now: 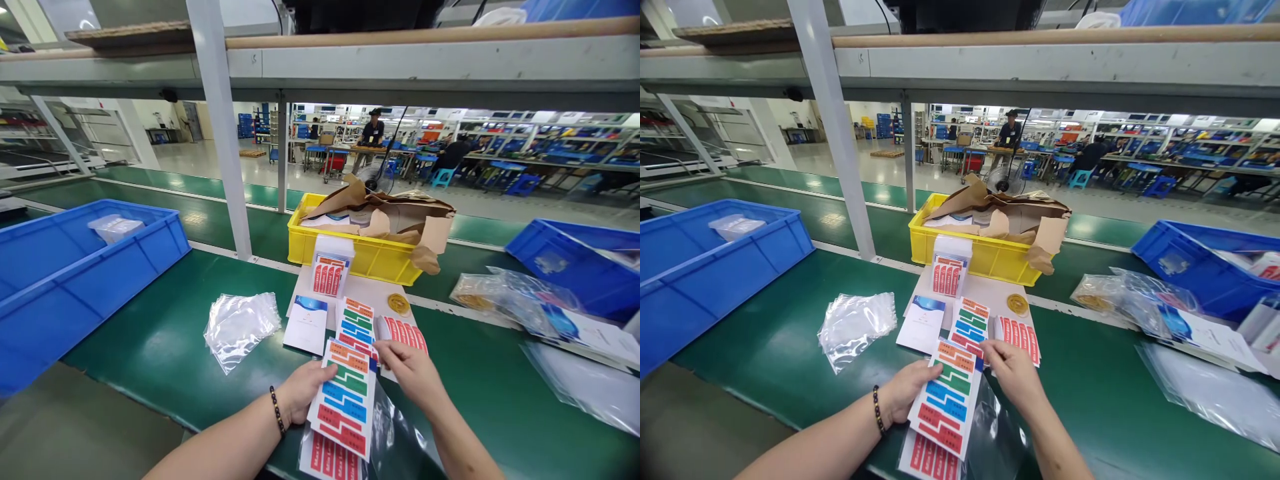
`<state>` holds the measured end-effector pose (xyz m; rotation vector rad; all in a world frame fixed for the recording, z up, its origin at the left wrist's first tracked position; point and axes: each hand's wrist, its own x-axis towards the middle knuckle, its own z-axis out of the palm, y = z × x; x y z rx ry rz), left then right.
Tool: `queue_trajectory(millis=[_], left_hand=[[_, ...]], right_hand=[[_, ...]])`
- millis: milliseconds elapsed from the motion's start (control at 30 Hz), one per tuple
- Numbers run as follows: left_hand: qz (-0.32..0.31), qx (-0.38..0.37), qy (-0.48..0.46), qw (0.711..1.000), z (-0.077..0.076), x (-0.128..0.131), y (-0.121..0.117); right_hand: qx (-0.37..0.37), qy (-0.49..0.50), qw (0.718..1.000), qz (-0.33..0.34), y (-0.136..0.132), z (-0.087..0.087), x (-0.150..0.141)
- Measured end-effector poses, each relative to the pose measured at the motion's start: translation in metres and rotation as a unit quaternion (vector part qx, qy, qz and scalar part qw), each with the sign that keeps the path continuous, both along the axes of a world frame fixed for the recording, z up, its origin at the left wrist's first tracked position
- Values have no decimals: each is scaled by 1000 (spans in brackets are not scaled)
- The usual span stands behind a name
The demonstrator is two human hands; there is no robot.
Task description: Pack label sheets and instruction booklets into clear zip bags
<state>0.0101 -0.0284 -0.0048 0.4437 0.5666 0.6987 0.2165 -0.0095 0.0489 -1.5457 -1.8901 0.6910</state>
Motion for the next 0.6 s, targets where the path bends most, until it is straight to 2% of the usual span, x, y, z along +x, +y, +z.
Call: queue_trajectory(millis=[100,167,233,333,467,533,600], left_hand=[[8,7,9,1000,-3,-1,-1],[10,15,2,1000,-3,-1,-1],[10,18,3,1000,-2,-2,-1],[8,15,5,1000,0,-2,-1],[11,4,9,1000,1,-4,0],[21,1,16,1000,1,-4,1],[35,0,20,999,1,-4,1]], right_hand=[[123,-168,977,-53,5,-6,33],[119,-274,952,-64,11,-11,55],[80,-335,937,-59,14,-15,69],[50,-355,933,-23,15,-17,75],[63,-347,936,11,17,-19,79],[113,-342,933,-10,17,-21,79],[227,-309,922,-53,13,-22,69]])
